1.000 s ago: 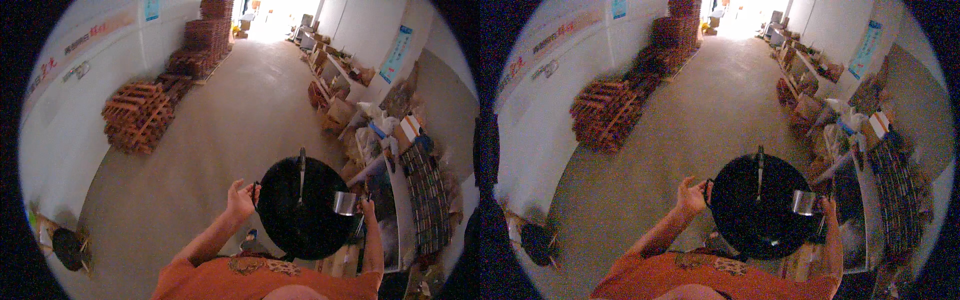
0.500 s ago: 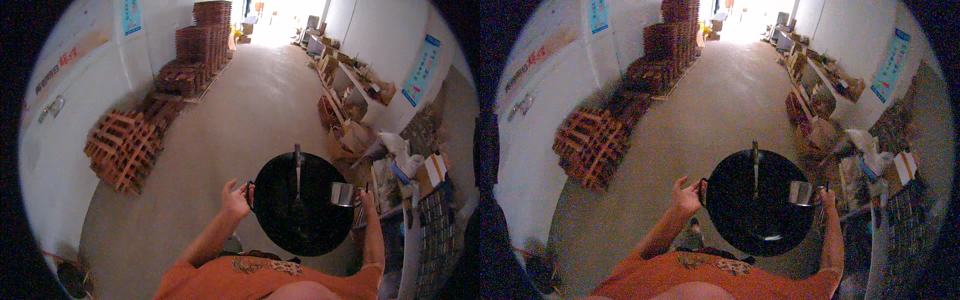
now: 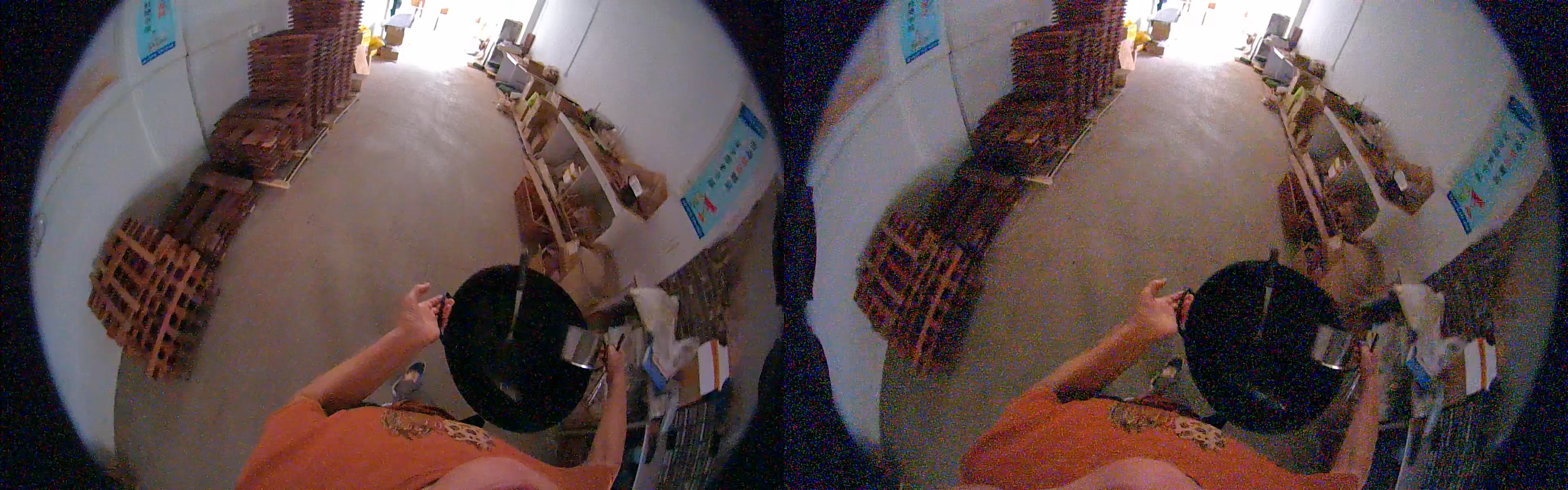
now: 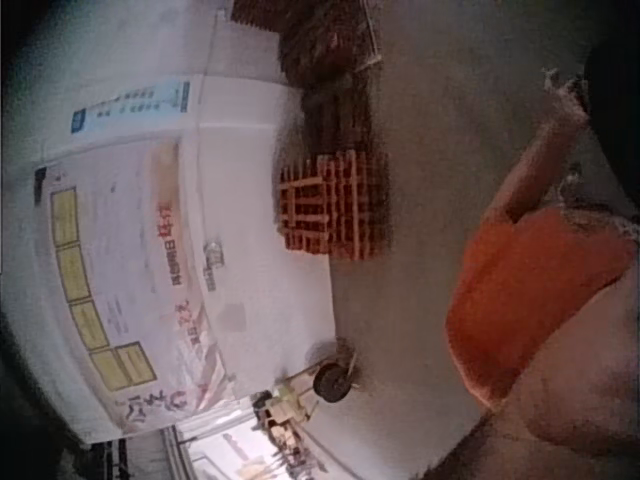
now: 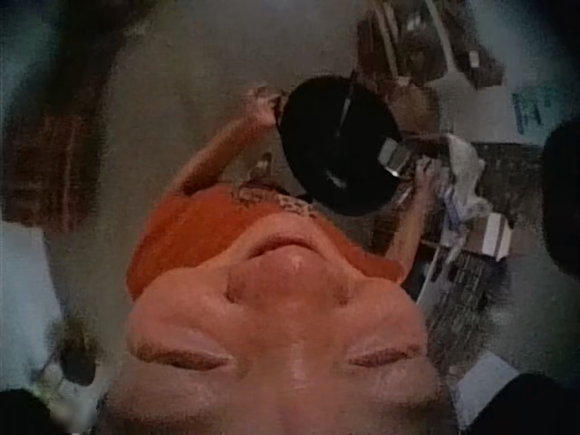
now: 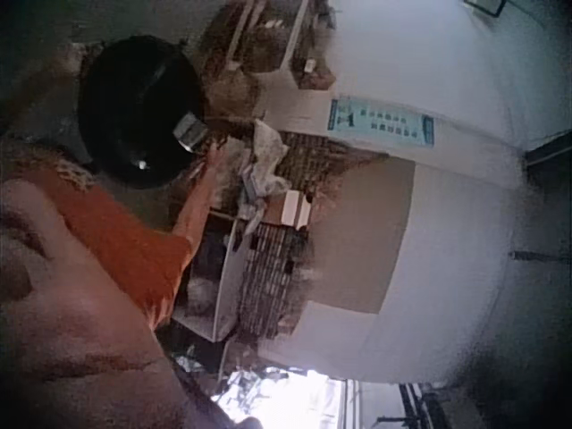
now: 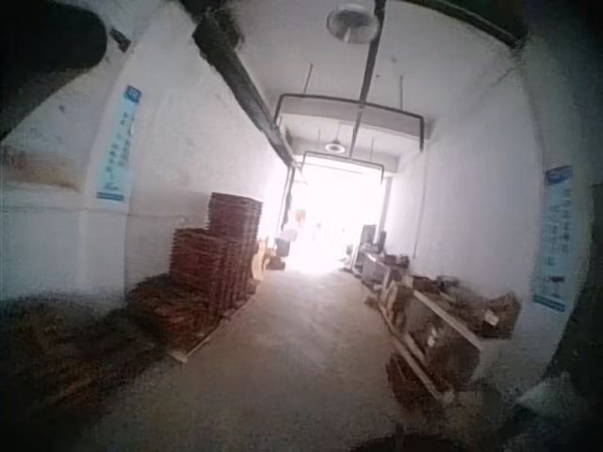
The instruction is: The person carries a wok and a saucepan to a sink area, fills the saucepan with water from a dispenser, and pours it into the wok. The person then uses a sponge to scrub the inside of the wok under running water.
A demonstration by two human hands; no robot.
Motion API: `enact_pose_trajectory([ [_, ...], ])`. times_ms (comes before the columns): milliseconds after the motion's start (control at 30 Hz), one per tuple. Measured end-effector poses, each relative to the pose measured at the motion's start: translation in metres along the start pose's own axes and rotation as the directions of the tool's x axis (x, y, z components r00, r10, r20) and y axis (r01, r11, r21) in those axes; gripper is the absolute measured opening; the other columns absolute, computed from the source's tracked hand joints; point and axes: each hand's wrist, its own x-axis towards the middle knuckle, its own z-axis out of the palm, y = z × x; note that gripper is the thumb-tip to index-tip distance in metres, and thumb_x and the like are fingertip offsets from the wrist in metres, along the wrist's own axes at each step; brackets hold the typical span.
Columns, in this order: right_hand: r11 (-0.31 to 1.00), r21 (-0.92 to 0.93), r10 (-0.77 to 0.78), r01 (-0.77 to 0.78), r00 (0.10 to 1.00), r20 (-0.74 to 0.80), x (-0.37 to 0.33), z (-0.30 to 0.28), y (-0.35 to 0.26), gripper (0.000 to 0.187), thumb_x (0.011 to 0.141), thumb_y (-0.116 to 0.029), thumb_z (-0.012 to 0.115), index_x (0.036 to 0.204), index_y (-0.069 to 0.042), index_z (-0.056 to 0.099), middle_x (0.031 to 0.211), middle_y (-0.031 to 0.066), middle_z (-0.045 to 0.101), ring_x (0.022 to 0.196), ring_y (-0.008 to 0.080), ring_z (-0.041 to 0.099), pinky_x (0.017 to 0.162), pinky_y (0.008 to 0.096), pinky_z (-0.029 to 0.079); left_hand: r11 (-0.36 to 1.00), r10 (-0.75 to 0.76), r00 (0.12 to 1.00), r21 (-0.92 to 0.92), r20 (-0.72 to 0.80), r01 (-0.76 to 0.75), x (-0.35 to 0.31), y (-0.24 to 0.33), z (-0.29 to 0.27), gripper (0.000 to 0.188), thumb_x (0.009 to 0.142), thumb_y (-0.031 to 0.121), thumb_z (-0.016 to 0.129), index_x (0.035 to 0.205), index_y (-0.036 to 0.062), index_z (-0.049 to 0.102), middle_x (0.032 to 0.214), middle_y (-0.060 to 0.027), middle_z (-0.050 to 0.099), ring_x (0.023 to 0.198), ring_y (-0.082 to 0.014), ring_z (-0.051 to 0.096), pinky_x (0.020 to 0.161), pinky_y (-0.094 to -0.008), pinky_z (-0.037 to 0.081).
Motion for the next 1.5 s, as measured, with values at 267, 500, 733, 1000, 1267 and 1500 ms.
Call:
enact_pose_trajectory([
  [267,0.984,-0.036,0.179,-0.176,0.982,0.064,0.161,0.112,-0.060,0.027,0.086,-0.030,0.057,0.077,-0.004,0.057,0.067,0.0051,0.055,0.049,0.0156,0.052,0.045,0.0323,0.043,1.000,0.027,0.996,0.000,-0.086,-0.027,0.153,0.092,0.040,0.054,0.075,0.043,0.060,0.102,-0.0037,0.052,0.091,-0.0163,0.061,0.077,-0.0273,0.059,0.072,-0.0383,0.050],
  [500,0.992,0.092,-0.106,0.089,0.976,0.193,0.367,0.277,-0.215,0.024,0.088,-0.027,0.053,0.076,-0.005,0.052,0.071,0.0032,0.054,0.059,0.0140,0.051,0.054,0.0339,0.043,0.966,0.256,0.957,0.061,-0.139,-0.250,0.250,0.271,0.131,0.049,0.078,0.044,0.055,0.096,-0.0010,0.057,0.086,-0.0120,0.063,0.071,-0.0213,0.058,0.067,-0.0342,0.049],
  [733,0.966,-0.209,-0.125,0.151,0.983,0.133,0.507,0.308,-0.225,0.030,0.091,-0.031,0.047,0.089,-0.003,0.054,0.076,0.0069,0.056,0.068,0.0193,0.053,0.067,0.0366,0.043,0.938,0.340,0.913,0.145,-0.227,-0.314,0.331,0.323,0.187,0.041,0.077,0.042,0.058,0.091,0.0037,0.057,0.082,-0.0094,0.063,0.067,-0.0211,0.057,0.065,-0.0315,0.048],
  [1000,0.970,-0.152,-0.171,0.191,0.976,0.137,0.634,0.270,-0.223,0.035,0.091,-0.032,0.049,0.098,0.002,0.056,0.082,0.0098,0.059,0.074,0.0218,0.058,0.069,0.0389,0.045,0.994,0.094,0.971,0.070,-0.219,-0.080,0.522,0.380,0.275,0.044,0.074,0.044,0.061,0.090,0.0033,0.054,0.084,-0.0118,0.062,0.070,-0.0224,0.058,0.064,-0.0339,0.049],
  [1267,0.893,-0.428,0.138,-0.138,0.990,-0.033,0.833,0.367,-0.308,0.032,0.089,-0.028,0.052,0.102,0.002,0.054,0.080,0.0071,0.056,0.070,0.0179,0.054,0.063,0.0363,0.044,0.999,0.029,0.967,0.031,-0.255,-0.021,0.699,0.478,0.335,0.049,0.074,0.044,0.060,0.095,0.0001,0.055,0.086,-0.0115,0.061,0.070,-0.0197,0.058,0.063,-0.0307,0.050],
  [1500,0.990,0.127,0.014,-0.053,0.957,0.291,1.035,0.518,-0.432,0.033,0.089,-0.033,0.053,0.099,-0.002,0.055,0.081,0.0049,0.056,0.069,0.0169,0.053,0.060,0.0343,0.042,0.941,0.339,0.921,0.070,-0.192,-0.332,0.787,0.617,0.444,0.047,0.075,0.048,0.056,0.092,0.0043,0.054,0.079,-0.0058,0.058,0.062,-0.0139,0.053,0.056,-0.0237,0.044],
])
